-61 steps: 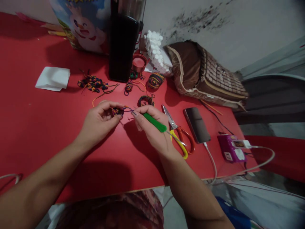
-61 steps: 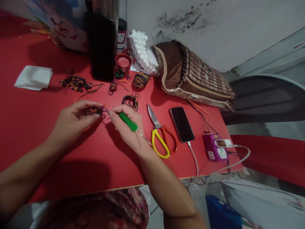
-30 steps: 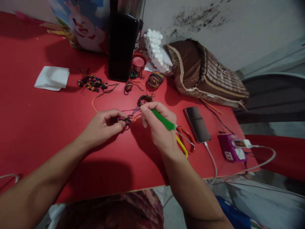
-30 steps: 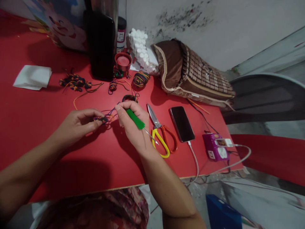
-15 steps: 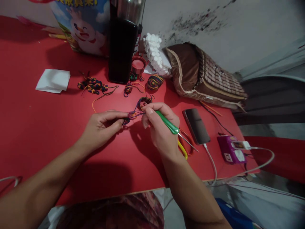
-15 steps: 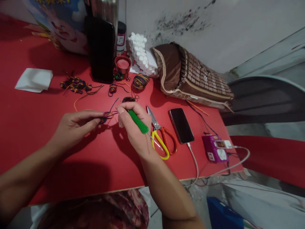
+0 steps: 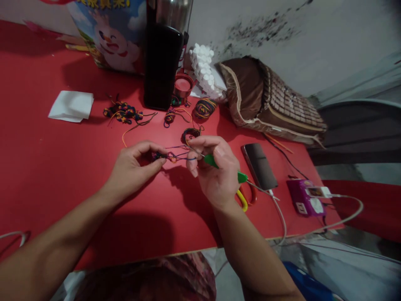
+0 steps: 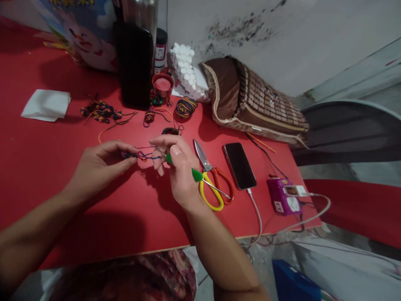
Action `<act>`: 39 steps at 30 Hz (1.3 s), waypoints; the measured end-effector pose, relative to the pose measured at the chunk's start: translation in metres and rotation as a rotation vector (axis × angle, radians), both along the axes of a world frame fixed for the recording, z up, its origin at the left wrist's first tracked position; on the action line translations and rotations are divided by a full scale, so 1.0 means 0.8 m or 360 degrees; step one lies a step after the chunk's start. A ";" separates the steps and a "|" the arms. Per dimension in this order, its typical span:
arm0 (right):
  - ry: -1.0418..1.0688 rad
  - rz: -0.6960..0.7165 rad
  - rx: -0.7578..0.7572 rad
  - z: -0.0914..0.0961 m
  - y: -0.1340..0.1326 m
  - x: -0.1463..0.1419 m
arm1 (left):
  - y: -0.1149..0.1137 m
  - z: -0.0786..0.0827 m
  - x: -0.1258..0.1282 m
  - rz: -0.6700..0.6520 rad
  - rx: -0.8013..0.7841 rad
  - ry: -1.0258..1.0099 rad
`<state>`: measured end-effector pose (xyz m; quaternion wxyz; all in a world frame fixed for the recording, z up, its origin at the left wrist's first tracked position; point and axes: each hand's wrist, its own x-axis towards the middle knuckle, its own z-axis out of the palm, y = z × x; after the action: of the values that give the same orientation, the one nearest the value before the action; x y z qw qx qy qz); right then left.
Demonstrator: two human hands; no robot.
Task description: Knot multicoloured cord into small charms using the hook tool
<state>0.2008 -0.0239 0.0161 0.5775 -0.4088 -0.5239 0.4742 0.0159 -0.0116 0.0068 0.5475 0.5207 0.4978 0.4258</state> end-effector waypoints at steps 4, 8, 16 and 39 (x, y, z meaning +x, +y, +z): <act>0.0001 0.0122 -0.0024 0.003 -0.004 -0.003 | 0.000 0.000 0.001 0.0046 -0.0050 -0.0076; 0.0096 0.0196 -0.0053 0.007 -0.007 -0.005 | -0.002 0.000 0.002 0.0076 -0.0035 -0.0056; 0.0081 0.0074 -0.0064 0.011 -0.007 -0.002 | -0.007 0.011 0.004 0.0111 0.0017 -0.0028; -0.0372 -0.0156 0.0028 0.006 -0.006 -0.016 | -0.003 0.011 0.000 0.0204 0.0131 0.0039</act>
<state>0.1879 -0.0289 0.0211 0.5385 -0.4813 -0.5711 0.3901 0.0162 -0.0143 0.0159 0.4912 0.5149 0.5189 0.4736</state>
